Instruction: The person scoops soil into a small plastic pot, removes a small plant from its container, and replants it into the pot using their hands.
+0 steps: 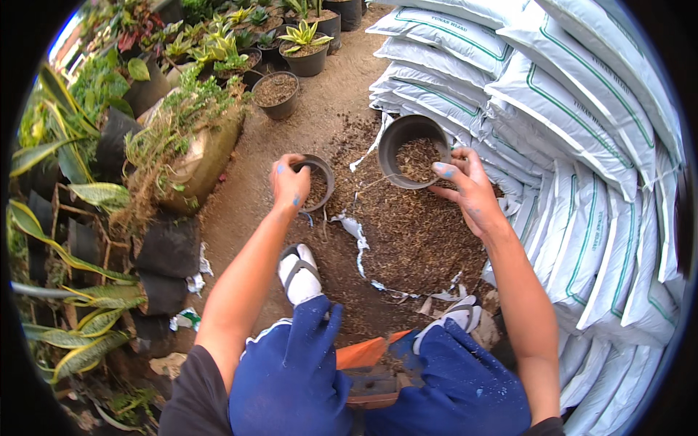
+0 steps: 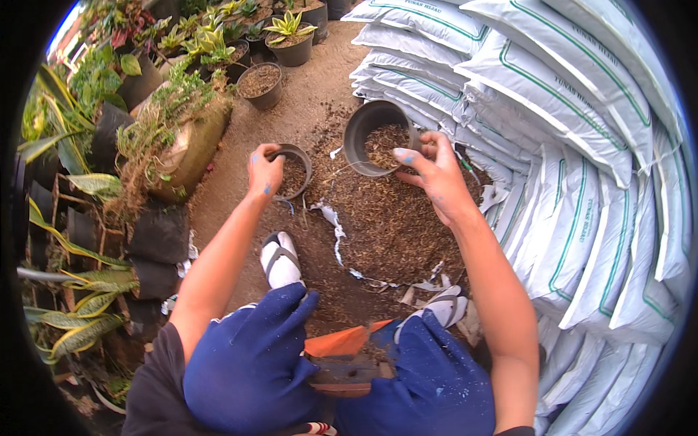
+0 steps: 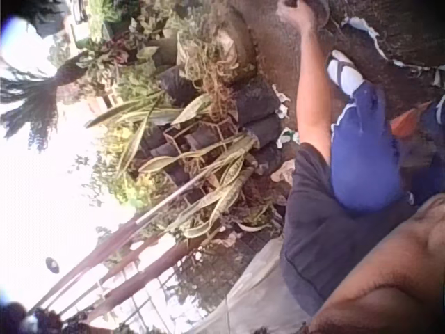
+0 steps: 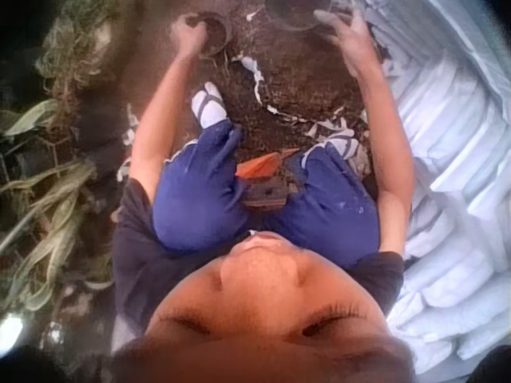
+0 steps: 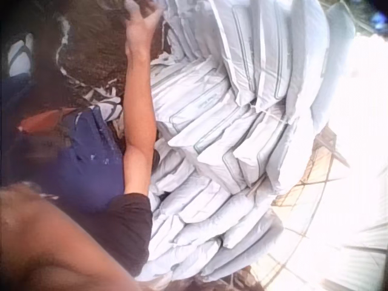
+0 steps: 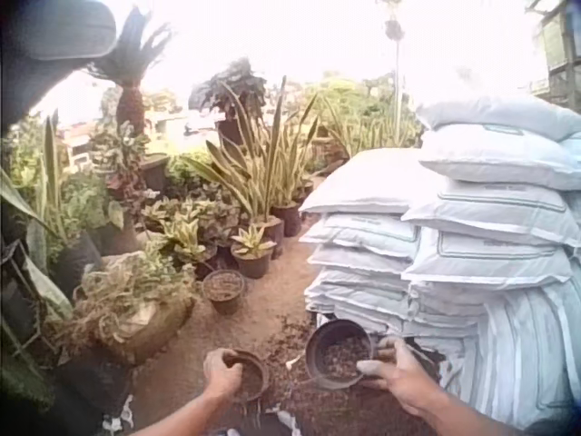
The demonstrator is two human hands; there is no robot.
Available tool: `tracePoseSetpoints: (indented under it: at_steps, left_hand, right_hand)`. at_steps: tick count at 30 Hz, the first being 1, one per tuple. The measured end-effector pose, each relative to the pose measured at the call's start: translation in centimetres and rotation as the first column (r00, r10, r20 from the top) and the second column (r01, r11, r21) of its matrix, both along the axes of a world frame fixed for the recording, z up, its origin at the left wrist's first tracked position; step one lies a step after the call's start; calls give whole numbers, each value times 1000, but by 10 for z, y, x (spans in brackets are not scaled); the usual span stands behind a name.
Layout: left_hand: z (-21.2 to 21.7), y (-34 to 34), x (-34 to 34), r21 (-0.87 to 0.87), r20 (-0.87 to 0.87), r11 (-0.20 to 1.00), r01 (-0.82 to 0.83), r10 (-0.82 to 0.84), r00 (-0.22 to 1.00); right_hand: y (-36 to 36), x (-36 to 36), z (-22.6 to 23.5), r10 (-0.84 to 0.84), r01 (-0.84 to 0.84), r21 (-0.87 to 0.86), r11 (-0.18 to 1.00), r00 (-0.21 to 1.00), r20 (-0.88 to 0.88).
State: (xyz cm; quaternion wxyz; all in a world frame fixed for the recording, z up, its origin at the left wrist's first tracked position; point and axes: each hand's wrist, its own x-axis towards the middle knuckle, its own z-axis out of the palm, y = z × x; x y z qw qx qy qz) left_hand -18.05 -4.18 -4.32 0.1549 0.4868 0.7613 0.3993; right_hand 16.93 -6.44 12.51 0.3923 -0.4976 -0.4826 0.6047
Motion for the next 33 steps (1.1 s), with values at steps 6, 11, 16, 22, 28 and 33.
tracePoseSetpoints:
  at_steps: [6, 11, 16, 22, 28, 33]
  left_hand:
    - [-47, -39, -81, -552, 385, 828, 100, 147, 911]
    - [9, -33, -38, -351, 477, 936, -29, 206, 855]
    - [87, -26, -5, -305, 390, 917, 258, -127, 912]
    - [102, -29, 29, -266, 396, 878, 398, -277, 876]
    - [104, -25, 42, -226, 453, 874, 430, -296, 841]
    - [106, -26, 48, -203, 464, 880, 431, -301, 833]
  right_hand:
    - [15, -60, -5, 213, -213, -17, 977, 969, 129]
    - [53, -73, -30, -43, -15, 232, 973, 968, 246]
    - [58, -76, -8, -50, -150, 453, 879, 916, 399]
    - [45, -62, 17, -151, -218, 546, 809, 821, 550]
    - [39, -45, 13, -165, -218, 554, 804, 813, 559]
    - [41, -35, 16, -189, -232, 592, 772, 805, 562]
